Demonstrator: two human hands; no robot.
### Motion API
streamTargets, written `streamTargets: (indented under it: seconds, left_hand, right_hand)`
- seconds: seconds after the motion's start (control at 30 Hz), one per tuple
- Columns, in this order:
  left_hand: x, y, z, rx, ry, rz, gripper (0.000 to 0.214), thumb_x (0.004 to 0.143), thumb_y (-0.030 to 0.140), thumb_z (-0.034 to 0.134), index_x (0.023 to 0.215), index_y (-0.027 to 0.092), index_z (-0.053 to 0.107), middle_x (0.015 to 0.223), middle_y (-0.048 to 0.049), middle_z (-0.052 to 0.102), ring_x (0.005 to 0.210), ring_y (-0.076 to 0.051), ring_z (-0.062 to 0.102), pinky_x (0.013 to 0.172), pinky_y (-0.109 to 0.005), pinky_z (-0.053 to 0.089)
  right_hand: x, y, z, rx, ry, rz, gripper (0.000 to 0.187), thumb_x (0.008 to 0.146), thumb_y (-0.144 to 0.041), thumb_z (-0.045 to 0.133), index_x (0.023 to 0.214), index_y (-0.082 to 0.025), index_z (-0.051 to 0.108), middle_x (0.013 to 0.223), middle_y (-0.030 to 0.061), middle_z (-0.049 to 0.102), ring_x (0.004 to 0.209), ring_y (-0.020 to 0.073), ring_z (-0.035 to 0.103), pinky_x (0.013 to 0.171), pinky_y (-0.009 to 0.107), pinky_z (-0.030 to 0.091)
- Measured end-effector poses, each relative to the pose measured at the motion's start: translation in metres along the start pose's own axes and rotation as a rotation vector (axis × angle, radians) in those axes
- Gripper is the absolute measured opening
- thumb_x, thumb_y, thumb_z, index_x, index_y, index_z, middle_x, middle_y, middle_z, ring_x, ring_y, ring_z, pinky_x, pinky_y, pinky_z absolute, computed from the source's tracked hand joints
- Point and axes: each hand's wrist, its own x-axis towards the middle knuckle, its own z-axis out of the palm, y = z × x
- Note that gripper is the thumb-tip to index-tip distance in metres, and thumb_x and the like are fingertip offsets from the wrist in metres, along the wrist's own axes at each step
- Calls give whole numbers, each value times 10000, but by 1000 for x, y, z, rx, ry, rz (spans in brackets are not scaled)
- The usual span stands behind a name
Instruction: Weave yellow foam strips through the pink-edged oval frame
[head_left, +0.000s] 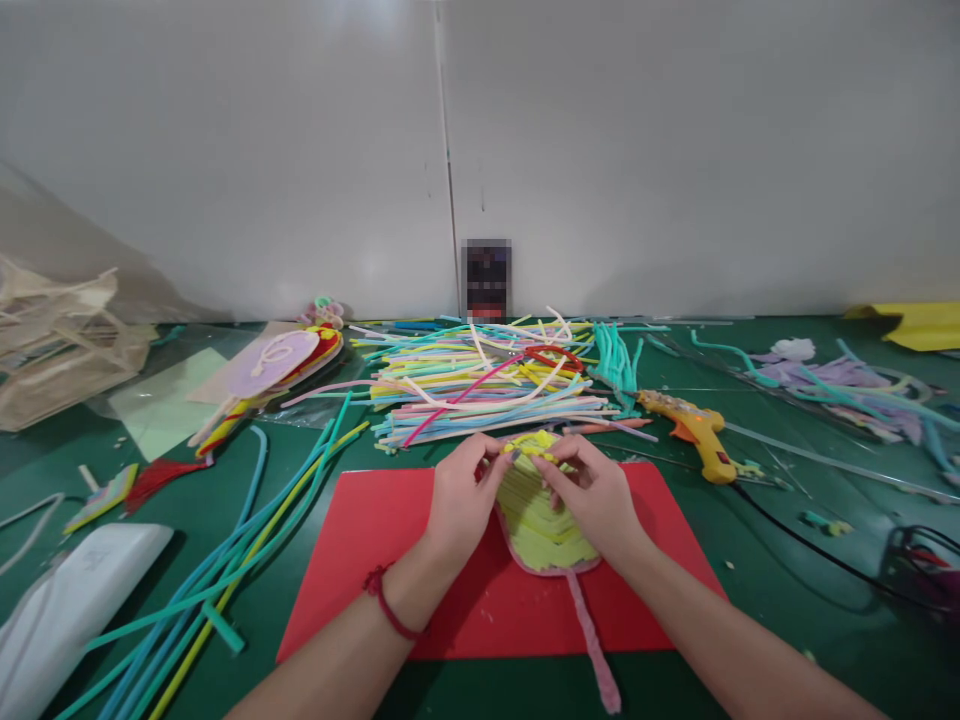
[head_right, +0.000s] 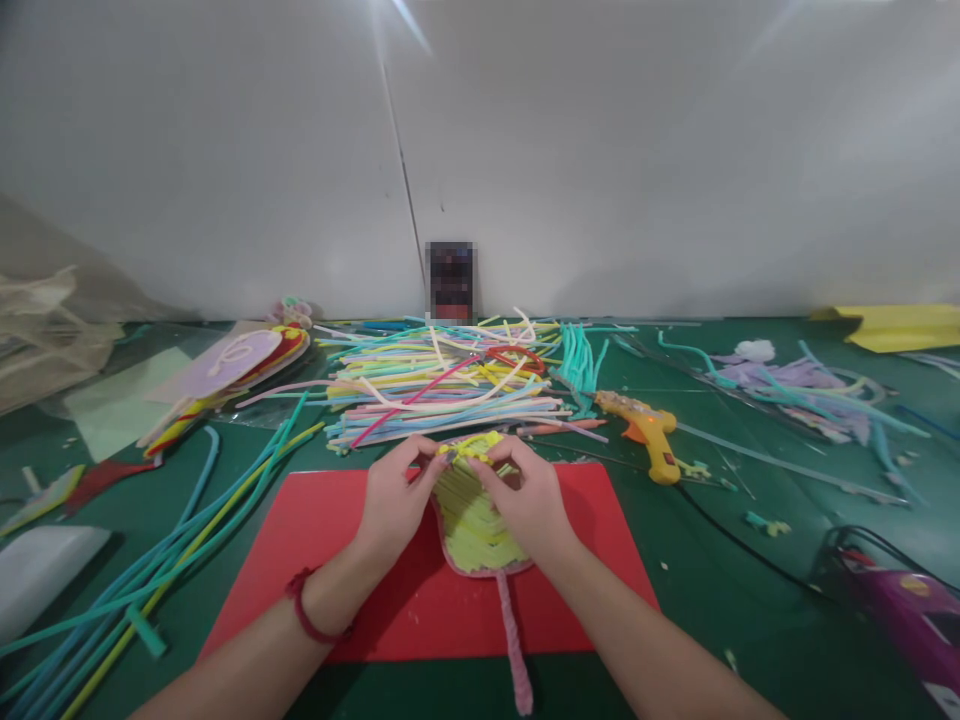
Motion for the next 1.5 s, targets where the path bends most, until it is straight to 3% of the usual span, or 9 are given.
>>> streamTargets:
  seconds: [0.27,0.47,0.7,1.13,1.5]
  left_hand:
    - [0,-1,1,-1,-25,7,189,815,257,494,647,170,495,616,32,524,574,-90,464,545,-179,367]
    - [0,1,1,-66,-57,-12,170,800,255,504,651,171,505,609,35,521,556,-86,460,535,-180,376]
    - [1,0,1,-104,-92,7,116,791,254,535,714,171,562,667,26,572,594,-89,496,562,-180,397]
    - [-1,-4,2,11,-91,98,173,838,256,485,711,177,574,700,0,578,660,-115,515,613,-202,413]
    - [2,3,1,-131,-166,-27,102,798,227,527,833,180,610,837,-7,645,741,-116,569,651,-195,441]
  right_hand:
    - [0,0,-1,2,11,38,246,723,-397,636,682,-198,497,630,-36,466,418,72,454,341,192,421]
    - [2,-4,-1,-14,-1,57,246,736,-399,619,891,-208,605,751,19,566,531,106,520,363,182,456]
    - [2,-3,-2,-12,-18,-25,186,763,-380,593,744,-195,593,797,26,553,553,97,513,397,182,462]
    - [0,-4,-1,-78,-55,-32,201,801,-376,548,712,-202,504,695,-2,478,519,101,465,416,197,431]
    - [3,-2,-3,-149,-70,-32,210,787,-391,559,718,-193,568,722,23,551,583,122,520,452,205,434]
